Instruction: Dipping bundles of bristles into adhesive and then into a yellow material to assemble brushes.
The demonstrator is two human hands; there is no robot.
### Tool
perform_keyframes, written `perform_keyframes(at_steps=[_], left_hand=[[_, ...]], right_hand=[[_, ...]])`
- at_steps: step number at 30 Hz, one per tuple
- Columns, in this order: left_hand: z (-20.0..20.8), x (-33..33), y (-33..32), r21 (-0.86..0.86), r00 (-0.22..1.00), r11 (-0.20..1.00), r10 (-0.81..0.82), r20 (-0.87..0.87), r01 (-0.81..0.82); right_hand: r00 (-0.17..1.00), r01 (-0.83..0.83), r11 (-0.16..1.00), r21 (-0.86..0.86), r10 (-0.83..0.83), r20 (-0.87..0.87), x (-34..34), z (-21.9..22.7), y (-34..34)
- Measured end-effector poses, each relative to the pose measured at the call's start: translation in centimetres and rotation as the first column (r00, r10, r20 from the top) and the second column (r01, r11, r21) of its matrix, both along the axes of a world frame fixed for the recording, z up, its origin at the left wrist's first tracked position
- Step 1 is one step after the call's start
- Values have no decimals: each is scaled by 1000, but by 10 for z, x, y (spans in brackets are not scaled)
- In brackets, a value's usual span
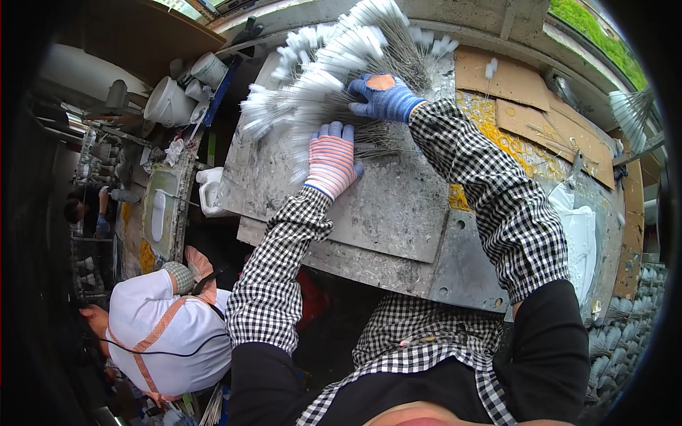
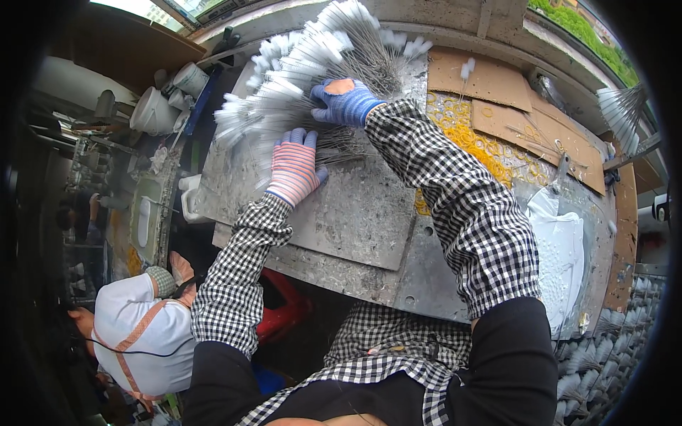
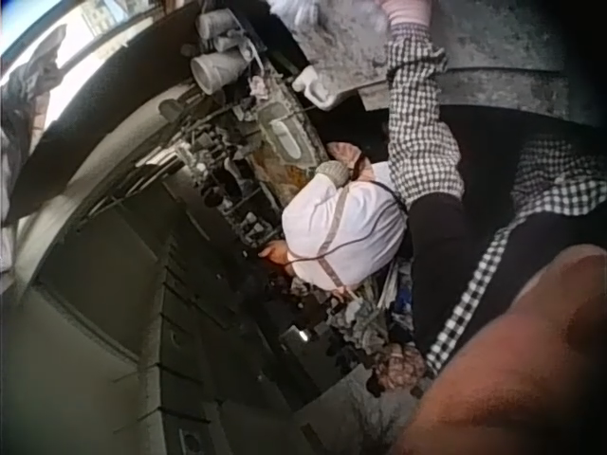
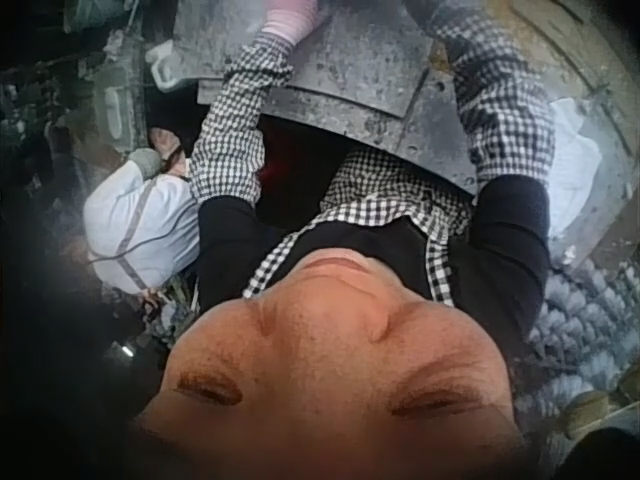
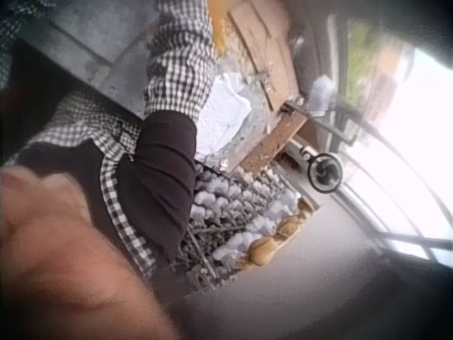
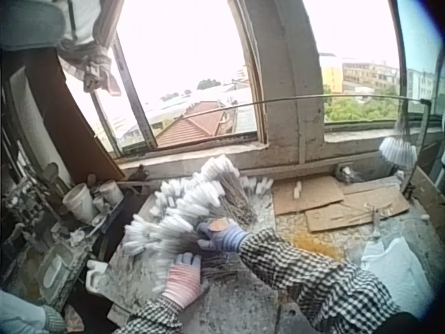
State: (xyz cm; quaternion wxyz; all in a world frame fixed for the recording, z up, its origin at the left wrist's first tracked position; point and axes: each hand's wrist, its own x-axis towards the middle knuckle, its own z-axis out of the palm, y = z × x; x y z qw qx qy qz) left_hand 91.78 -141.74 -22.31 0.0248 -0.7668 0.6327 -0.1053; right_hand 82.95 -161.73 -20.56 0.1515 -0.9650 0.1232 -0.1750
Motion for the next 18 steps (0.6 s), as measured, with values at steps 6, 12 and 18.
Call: perform_keyframes(at_steps=[6,12,18], left_hand=[[-1,0,-6,5,994,1000,-4,110,3],[-17,-3,19,-22,990,997,-78,116,81],[-6,-26,84,119,995,988,-91,-44,96]], right_hand=[[996,16,995,-94,-24,-88,0,4,20],[987,66,977,-203,-93,-129,17,-5,25],[987,22,973,-229,-58,-151,8,-10,24]])
